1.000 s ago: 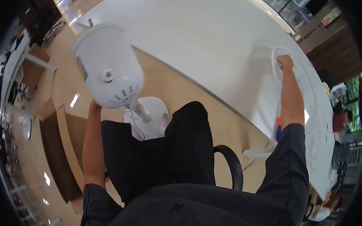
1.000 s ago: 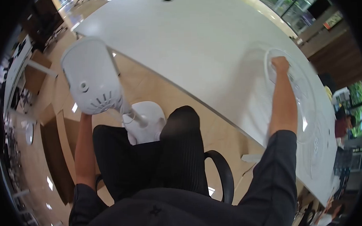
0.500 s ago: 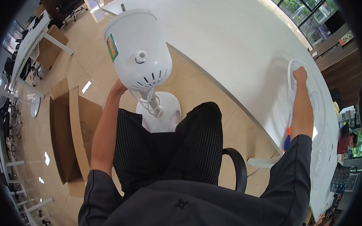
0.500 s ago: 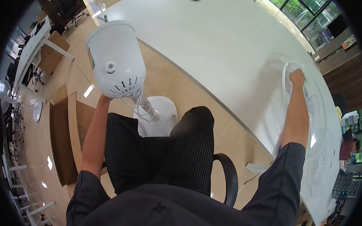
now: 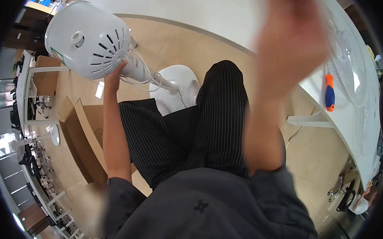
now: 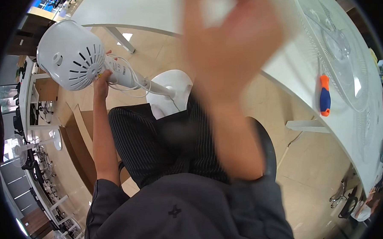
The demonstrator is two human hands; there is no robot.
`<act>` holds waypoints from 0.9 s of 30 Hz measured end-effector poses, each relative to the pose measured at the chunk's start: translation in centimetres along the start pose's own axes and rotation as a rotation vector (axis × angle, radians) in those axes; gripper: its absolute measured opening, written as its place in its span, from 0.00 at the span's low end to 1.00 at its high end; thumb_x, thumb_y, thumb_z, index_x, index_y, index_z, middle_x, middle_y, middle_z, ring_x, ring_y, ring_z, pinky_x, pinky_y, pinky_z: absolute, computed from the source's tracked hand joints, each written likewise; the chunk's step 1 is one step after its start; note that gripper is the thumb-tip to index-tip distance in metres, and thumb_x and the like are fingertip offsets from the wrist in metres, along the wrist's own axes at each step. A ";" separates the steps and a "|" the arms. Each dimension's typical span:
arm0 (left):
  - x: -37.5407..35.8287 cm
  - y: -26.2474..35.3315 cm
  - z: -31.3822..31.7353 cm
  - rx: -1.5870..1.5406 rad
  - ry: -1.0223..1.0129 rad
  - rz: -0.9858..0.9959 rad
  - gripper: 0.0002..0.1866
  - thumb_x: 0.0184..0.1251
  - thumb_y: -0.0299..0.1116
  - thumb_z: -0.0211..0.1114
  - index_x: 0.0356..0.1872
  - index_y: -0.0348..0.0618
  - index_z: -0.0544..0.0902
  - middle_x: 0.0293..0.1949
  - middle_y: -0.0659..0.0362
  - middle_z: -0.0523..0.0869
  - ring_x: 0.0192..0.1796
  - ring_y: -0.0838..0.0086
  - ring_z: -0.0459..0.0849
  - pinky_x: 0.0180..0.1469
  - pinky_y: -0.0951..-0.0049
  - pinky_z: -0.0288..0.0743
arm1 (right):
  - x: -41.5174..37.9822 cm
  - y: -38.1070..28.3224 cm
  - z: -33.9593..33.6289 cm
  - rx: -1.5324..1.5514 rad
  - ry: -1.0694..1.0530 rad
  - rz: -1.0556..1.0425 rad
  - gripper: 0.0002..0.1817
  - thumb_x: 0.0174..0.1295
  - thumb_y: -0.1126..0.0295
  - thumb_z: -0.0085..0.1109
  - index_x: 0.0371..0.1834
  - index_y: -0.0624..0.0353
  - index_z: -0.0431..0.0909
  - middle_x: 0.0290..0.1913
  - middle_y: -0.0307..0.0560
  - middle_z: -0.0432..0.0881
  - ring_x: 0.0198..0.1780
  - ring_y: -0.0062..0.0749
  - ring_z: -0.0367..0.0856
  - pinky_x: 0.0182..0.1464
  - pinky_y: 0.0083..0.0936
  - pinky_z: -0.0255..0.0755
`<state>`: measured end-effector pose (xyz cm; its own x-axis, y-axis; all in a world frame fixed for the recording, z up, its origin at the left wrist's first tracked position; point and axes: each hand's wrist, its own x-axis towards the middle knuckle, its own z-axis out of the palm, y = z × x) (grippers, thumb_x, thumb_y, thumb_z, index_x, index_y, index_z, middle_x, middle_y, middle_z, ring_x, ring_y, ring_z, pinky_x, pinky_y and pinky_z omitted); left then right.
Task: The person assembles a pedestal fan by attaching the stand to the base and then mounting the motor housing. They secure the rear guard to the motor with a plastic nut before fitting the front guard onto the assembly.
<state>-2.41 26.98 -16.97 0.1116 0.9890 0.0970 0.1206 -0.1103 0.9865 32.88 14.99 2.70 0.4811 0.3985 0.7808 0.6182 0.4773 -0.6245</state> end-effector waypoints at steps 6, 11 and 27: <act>-0.3 1.6 1.2 -0.046 -0.030 0.065 0.27 0.56 0.26 0.60 0.61 0.35 0.75 0.56 0.53 0.83 0.59 0.67 0.79 0.63 0.67 0.71 | -26.2 12.4 8.9 0.205 -0.306 1.085 0.14 0.56 0.71 0.69 0.44 0.67 0.84 0.33 0.51 0.87 0.36 0.30 0.87 0.42 0.24 0.79; 0.6 1.3 1.3 -0.044 -0.096 0.056 0.30 0.59 0.24 0.57 0.66 0.31 0.68 0.65 0.46 0.75 0.64 0.62 0.77 0.65 0.66 0.72 | -32.2 19.2 17.0 0.311 -0.621 1.363 0.14 0.51 0.68 0.71 0.38 0.66 0.86 0.32 0.51 0.88 0.31 0.32 0.89 0.38 0.24 0.82; 0.5 -5.9 4.5 0.241 0.179 -0.004 0.42 0.45 0.38 0.77 0.65 0.37 0.72 0.62 0.48 0.77 0.65 0.60 0.74 0.68 0.61 0.67 | -38.8 25.6 16.5 0.882 -0.877 1.281 0.18 0.69 0.59 0.54 0.51 0.62 0.79 0.42 0.45 0.82 0.43 0.30 0.80 0.43 0.31 0.77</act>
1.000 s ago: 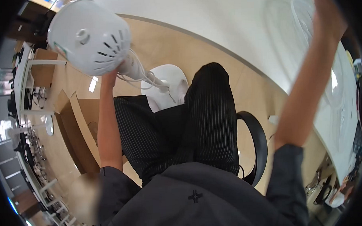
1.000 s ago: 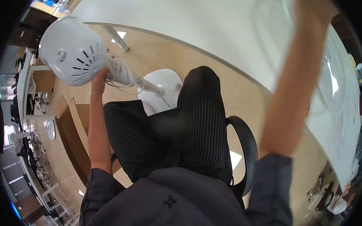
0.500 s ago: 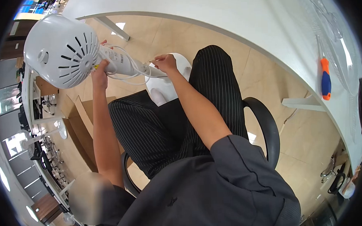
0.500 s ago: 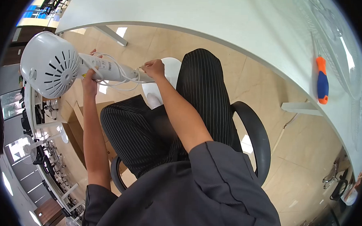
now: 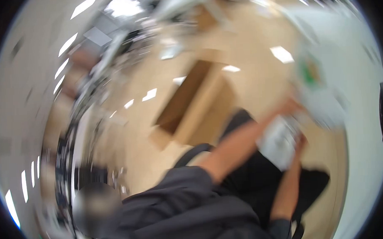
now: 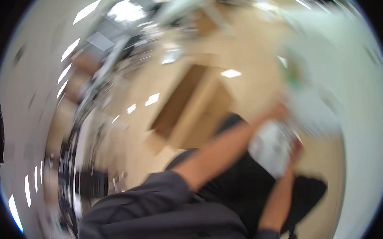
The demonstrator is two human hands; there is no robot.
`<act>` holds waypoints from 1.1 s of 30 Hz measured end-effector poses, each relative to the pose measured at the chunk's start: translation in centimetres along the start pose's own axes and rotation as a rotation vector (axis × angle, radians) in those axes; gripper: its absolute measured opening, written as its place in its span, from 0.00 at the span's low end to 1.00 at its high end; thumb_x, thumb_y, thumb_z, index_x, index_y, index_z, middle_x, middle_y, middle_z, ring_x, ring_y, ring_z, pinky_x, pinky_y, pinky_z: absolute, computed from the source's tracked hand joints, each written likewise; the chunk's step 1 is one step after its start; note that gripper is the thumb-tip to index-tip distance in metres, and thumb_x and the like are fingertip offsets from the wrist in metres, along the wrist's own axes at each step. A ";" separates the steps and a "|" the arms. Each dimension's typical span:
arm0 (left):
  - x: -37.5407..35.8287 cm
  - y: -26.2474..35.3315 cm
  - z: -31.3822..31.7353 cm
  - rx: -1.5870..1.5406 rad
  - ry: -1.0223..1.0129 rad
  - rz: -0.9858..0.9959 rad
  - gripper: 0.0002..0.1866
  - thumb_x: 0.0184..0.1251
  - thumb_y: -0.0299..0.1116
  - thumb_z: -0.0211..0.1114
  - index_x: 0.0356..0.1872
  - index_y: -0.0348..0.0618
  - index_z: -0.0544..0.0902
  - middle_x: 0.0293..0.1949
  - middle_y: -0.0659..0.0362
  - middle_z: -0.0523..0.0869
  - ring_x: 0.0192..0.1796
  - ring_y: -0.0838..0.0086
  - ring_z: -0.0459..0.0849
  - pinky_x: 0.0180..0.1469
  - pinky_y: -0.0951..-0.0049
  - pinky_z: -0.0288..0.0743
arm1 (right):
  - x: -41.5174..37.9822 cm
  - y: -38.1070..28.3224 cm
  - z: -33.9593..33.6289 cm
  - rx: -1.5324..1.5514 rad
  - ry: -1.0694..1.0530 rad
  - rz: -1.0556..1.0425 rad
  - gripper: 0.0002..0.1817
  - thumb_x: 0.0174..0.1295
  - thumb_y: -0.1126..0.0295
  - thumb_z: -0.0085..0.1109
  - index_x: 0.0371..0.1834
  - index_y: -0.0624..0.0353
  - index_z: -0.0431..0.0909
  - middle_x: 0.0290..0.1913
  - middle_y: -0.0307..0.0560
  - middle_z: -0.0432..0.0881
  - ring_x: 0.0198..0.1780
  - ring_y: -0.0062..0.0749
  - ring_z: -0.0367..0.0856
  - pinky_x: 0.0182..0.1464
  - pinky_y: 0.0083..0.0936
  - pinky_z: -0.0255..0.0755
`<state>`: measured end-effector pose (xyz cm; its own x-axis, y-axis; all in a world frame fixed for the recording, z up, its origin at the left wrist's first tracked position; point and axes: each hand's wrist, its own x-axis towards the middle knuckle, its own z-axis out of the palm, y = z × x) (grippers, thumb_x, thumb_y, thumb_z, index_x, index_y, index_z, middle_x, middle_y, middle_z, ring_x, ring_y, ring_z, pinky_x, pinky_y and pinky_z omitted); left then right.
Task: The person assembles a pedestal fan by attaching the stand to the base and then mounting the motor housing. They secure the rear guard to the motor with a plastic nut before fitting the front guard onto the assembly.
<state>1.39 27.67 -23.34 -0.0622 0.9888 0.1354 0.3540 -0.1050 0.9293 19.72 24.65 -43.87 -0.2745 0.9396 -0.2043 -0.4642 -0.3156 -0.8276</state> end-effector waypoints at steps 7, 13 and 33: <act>1.2 4.5 -1.1 -0.284 0.201 -0.019 0.67 0.21 0.40 0.83 0.72 0.31 0.58 0.69 0.40 0.67 0.73 0.56 0.64 0.74 0.65 0.57 | 7.4 0.5 1.5 -0.277 0.090 0.094 0.22 0.71 0.54 0.51 0.54 0.61 0.82 0.43 0.44 0.85 0.39 0.29 0.80 0.43 0.27 0.74; 1.0 4.5 -1.2 -0.211 0.249 -0.084 0.62 0.26 0.44 0.84 0.72 0.35 0.62 0.67 0.42 0.71 0.71 0.57 0.68 0.72 0.67 0.61 | 6.9 -8.7 12.6 -0.615 -0.044 -0.156 0.22 0.71 0.54 0.51 0.54 0.61 0.82 0.43 0.44 0.85 0.39 0.29 0.80 0.43 0.28 0.74; -1.5 8.5 -3.1 -0.109 0.236 -0.174 0.58 0.36 0.48 0.84 0.72 0.38 0.64 0.68 0.43 0.72 0.70 0.54 0.70 0.73 0.64 0.61 | 5.8 -5.1 17.0 -0.751 -0.208 -0.060 0.21 0.72 0.56 0.50 0.53 0.60 0.83 0.43 0.45 0.85 0.39 0.30 0.80 0.43 0.29 0.75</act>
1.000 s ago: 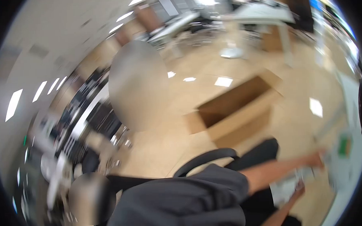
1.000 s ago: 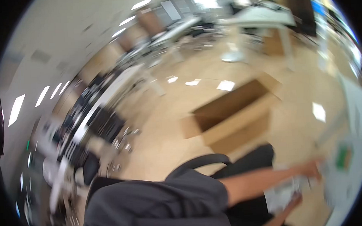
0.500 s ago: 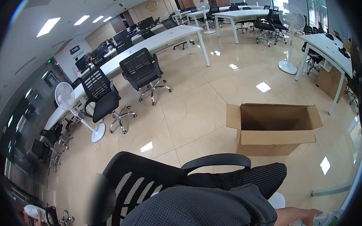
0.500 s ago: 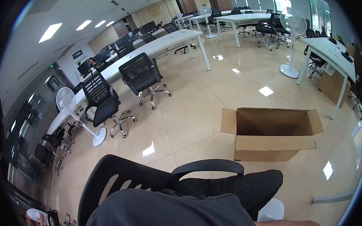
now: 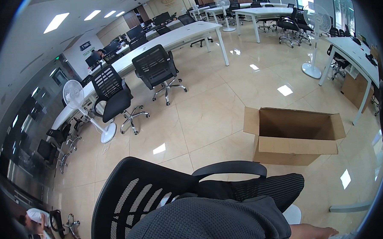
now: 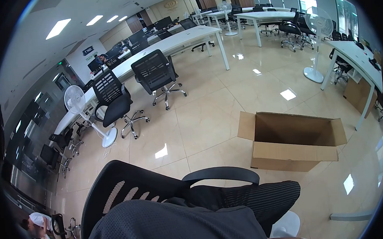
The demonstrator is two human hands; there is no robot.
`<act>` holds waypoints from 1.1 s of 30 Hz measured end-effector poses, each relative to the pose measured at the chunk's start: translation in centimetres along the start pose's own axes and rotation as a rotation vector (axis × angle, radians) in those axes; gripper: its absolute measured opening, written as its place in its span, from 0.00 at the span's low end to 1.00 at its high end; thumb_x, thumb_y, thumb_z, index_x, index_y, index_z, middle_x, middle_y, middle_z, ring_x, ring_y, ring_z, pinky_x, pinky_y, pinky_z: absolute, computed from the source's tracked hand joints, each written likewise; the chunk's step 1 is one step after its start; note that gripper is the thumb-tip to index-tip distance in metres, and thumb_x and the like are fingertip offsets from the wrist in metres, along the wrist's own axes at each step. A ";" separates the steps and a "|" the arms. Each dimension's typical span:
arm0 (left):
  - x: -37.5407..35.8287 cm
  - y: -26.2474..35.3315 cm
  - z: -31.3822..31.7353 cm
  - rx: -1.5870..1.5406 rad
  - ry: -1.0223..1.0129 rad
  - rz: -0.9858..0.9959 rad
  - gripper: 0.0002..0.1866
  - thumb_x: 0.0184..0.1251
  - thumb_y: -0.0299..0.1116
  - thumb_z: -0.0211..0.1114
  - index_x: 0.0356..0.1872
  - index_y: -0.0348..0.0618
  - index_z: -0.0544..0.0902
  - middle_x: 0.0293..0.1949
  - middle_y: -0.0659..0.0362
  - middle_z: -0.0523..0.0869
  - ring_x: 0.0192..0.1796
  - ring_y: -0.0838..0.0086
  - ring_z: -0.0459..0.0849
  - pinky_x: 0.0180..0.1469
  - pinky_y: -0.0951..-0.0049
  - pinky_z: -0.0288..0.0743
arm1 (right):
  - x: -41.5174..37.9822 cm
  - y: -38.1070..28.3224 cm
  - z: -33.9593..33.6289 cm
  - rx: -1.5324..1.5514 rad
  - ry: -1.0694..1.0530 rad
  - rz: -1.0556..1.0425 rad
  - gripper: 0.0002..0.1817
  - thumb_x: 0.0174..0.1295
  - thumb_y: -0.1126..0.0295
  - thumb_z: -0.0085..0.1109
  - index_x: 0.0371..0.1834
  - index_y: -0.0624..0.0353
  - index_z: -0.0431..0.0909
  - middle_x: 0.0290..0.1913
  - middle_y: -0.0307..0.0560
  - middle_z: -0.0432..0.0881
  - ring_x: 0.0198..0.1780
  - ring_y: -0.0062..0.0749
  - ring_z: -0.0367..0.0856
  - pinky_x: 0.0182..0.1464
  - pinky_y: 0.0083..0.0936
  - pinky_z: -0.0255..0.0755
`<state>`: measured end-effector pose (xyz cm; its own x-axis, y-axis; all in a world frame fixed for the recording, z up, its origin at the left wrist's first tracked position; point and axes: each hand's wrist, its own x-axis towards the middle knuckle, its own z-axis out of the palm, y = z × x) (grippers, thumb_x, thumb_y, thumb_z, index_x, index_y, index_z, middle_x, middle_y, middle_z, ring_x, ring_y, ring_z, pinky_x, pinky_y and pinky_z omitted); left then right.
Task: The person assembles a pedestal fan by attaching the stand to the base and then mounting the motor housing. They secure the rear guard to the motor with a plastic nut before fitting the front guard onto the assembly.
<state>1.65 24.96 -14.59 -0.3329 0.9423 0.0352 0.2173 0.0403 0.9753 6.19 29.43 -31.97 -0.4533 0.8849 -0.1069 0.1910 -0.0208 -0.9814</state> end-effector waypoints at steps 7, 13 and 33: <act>-0.1 -0.8 -0.2 0.017 0.042 0.030 0.55 0.38 0.47 0.84 0.71 0.38 0.66 0.66 0.43 0.73 0.68 0.54 0.71 0.71 0.63 0.64 | -0.5 0.5 0.3 -0.028 -0.023 0.018 0.21 0.72 0.56 0.50 0.53 0.60 0.83 0.43 0.45 0.85 0.39 0.30 0.80 0.44 0.29 0.75; 0.0 -0.9 -0.4 0.030 0.068 0.049 0.53 0.40 0.46 0.83 0.70 0.38 0.68 0.65 0.43 0.75 0.67 0.54 0.73 0.70 0.62 0.66 | -1.0 0.8 0.6 -0.043 -0.038 0.021 0.20 0.72 0.56 0.50 0.52 0.60 0.83 0.43 0.45 0.85 0.39 0.30 0.80 0.44 0.30 0.75; 2.1 -4.0 2.4 -0.134 0.025 0.110 0.68 0.18 0.43 0.84 0.72 0.31 0.60 0.68 0.41 0.69 0.71 0.54 0.67 0.74 0.66 0.58 | -3.8 5.9 -3.6 0.019 0.029 0.063 0.19 0.73 0.58 0.49 0.52 0.60 0.83 0.43 0.46 0.85 0.39 0.31 0.80 0.44 0.31 0.75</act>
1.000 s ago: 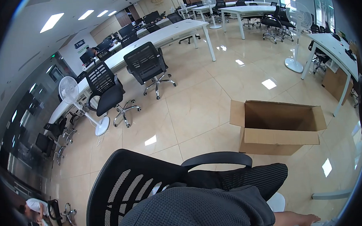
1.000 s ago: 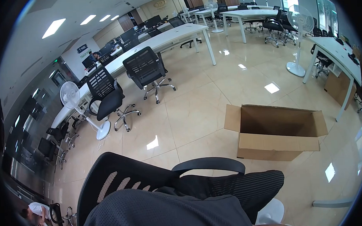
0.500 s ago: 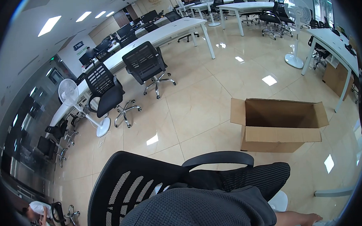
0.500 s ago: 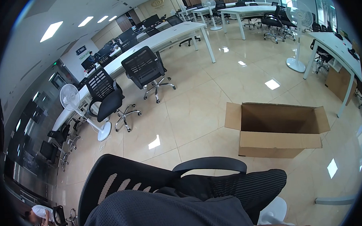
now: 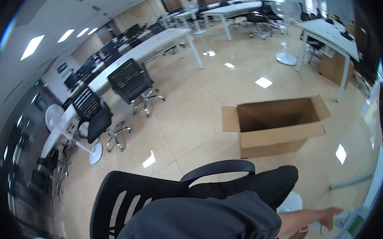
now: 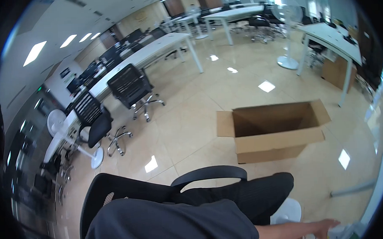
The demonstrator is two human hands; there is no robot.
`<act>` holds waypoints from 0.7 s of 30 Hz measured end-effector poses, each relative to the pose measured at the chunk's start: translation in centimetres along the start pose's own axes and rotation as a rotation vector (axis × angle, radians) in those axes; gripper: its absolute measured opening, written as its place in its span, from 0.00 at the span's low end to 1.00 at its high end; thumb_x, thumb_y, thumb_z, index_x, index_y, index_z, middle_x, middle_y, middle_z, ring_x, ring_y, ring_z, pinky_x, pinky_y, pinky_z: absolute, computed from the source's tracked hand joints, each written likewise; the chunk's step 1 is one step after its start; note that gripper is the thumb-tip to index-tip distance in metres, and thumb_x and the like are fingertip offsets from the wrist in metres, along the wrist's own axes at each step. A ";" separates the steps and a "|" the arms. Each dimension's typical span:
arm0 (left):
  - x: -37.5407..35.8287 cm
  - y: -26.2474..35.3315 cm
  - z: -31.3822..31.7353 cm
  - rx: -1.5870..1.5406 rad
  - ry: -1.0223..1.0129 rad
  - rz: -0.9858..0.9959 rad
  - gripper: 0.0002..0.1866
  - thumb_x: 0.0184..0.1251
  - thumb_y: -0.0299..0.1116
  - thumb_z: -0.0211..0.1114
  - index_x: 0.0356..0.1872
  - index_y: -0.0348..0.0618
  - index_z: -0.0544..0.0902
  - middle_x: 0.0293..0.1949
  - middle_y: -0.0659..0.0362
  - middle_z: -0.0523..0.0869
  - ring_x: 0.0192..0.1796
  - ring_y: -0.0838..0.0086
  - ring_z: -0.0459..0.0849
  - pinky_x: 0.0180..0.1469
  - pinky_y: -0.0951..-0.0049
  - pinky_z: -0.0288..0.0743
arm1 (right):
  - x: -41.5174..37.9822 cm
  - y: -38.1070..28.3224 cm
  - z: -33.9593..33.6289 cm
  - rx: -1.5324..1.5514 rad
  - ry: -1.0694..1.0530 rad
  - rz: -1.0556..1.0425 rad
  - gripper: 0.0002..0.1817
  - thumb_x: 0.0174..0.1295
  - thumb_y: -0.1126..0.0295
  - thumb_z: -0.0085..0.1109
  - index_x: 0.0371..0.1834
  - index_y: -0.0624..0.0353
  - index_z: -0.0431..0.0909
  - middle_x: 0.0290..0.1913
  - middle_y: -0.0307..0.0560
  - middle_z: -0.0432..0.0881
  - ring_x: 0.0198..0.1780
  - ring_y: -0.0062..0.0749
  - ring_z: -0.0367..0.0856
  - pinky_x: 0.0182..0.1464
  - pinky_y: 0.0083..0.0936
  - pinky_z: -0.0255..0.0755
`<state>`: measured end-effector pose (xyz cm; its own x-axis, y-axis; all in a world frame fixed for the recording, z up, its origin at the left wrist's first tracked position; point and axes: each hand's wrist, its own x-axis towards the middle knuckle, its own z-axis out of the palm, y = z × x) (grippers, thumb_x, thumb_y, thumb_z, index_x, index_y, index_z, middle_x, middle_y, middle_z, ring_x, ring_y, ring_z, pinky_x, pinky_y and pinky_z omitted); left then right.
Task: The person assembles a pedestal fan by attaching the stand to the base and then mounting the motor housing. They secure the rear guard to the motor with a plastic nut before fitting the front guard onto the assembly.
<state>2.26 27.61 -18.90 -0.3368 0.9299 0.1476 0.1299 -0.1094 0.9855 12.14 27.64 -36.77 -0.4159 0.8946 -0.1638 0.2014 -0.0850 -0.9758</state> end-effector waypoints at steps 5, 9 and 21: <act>0.8 -5.2 2.0 0.186 0.104 0.043 0.65 0.27 0.50 0.84 0.74 0.41 0.59 0.69 0.47 0.69 0.70 0.58 0.68 0.73 0.59 0.59 | -1.4 7.2 -3.7 0.152 0.044 -0.073 0.19 0.73 0.58 0.49 0.51 0.60 0.83 0.43 0.46 0.85 0.39 0.31 0.80 0.44 0.31 0.75; -0.6 -5.9 -1.1 -0.045 -0.037 0.016 0.52 0.42 0.45 0.83 0.68 0.35 0.66 0.57 0.50 0.79 0.56 0.62 0.78 0.60 0.61 0.73 | -1.1 9.7 -3.4 0.063 0.219 -0.188 0.19 0.73 0.58 0.48 0.51 0.60 0.83 0.43 0.46 0.85 0.39 0.31 0.80 0.44 0.31 0.75; -1.2 2.0 -1.6 0.016 -0.175 0.021 0.26 0.57 0.27 0.68 0.59 0.35 0.76 0.59 0.56 0.79 0.59 0.70 0.76 0.64 0.69 0.68 | -2.2 1.3 -3.8 -0.013 0.295 0.252 0.22 0.59 0.49 0.65 0.26 0.61 0.88 0.22 0.49 0.86 0.25 0.35 0.86 0.36 0.30 0.79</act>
<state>1.41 25.72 -16.92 -0.1665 0.9746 0.1500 0.1507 -0.1252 0.9806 16.72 27.26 -37.13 -0.0795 0.9341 -0.3481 0.2770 -0.3148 -0.9079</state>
